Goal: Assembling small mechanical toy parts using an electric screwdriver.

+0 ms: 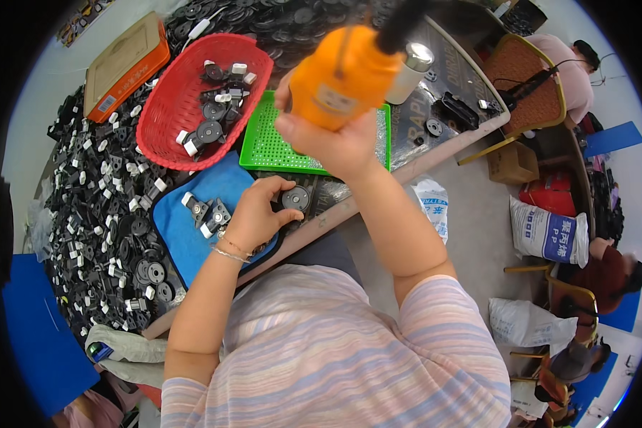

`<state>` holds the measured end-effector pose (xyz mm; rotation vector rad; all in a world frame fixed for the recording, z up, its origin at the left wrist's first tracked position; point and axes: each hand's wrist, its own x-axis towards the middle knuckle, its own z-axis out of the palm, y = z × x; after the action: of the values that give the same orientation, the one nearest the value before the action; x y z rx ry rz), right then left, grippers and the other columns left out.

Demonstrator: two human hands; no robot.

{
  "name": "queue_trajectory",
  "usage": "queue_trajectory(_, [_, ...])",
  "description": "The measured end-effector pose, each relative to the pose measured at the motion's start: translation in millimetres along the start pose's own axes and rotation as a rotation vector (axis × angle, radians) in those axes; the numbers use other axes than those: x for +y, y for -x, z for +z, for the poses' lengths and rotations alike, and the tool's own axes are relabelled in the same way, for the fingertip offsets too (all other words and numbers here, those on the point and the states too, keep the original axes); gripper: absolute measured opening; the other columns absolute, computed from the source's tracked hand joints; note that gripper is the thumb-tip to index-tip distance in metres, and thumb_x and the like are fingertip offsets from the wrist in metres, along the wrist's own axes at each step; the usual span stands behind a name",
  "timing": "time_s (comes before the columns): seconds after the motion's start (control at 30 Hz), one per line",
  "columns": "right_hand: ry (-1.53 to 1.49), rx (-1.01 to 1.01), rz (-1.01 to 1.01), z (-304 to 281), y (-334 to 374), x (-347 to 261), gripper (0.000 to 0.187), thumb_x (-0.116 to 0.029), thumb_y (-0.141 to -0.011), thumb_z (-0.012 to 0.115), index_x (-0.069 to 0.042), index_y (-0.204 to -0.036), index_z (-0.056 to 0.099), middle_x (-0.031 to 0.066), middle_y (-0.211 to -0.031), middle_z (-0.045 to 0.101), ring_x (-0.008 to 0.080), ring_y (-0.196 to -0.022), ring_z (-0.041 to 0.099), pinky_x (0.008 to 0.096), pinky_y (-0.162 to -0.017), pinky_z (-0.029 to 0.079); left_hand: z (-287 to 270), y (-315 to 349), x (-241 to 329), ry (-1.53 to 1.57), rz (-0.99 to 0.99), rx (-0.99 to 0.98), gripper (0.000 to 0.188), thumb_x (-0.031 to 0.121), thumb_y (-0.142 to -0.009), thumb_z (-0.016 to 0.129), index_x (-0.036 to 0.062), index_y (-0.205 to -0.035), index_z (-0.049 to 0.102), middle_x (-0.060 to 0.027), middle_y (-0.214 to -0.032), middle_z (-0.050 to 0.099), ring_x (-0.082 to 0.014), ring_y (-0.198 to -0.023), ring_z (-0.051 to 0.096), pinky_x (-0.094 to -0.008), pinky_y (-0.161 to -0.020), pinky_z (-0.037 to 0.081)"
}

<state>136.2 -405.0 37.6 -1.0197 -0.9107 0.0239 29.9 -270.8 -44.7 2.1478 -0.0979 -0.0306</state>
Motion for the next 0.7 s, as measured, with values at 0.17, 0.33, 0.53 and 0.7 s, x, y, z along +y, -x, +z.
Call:
queue_trajectory(0.17, [0.109,0.194,0.029,-6.2,12.8,31.7,0.026,0.002,-0.071,0.063,0.001,-0.093,0.049,0.0097,-0.084,0.052,0.0142,-0.061,0.055,0.0254,-0.057,0.045,-0.2,-0.7,2.0,0.002,-0.013,-0.01,0.047,0.014,-0.059,0.079,-0.0024,-0.099,0.06,-0.0155,-0.097,0.062,-0.0327,-0.095,0.055,-0.0367,-0.084,0.045])
queue_trajectory(0.33, [0.176,0.209,0.089,-6.1,16.9,33.3,0.028,0.003,-0.07,0.064,0.0,-0.094,0.049,0.0087,-0.082,0.054,0.0127,-0.061,0.055,0.0244,-0.057,0.045,-1.0,-0.3,1.1,0.007,-0.013,-0.007,0.047,0.015,-0.06,0.078,-0.0024,-0.1,0.06,-0.0159,-0.096,0.062,-0.033,-0.095,0.055,-0.037,-0.083,0.045])
queue_trajectory(0.53, [0.167,0.219,0.05,-8.3,17.1,35.5,0.027,0.004,-0.07,0.063,0.0,-0.094,0.05,0.009,-0.081,0.054,0.0125,-0.061,0.055,0.0244,-0.057,0.045,-2.2,-1.3,1.3,-0.007,-0.016,-0.007,0.047,0.016,-0.06,0.078,-0.002,-0.1,0.06,-0.0158,-0.096,0.062,-0.0329,-0.094,0.055,-0.0375,-0.082,0.045])
queue_trajectory(0.7, [0.137,0.236,0.088,-6.8,13.0,38.1,0.027,0.003,-0.07,0.062,0.0,-0.094,0.049,0.0089,-0.081,0.054,0.0128,-0.06,0.055,0.0246,-0.057,0.045,-0.8,-4.7,-2.0,0.01,-0.018,-0.032,0.045,0.016,-0.059,0.078,-0.0017,-0.097,0.061,-0.0156,-0.094,0.063,-0.0334,-0.093,0.055,-0.038,-0.081,0.045])
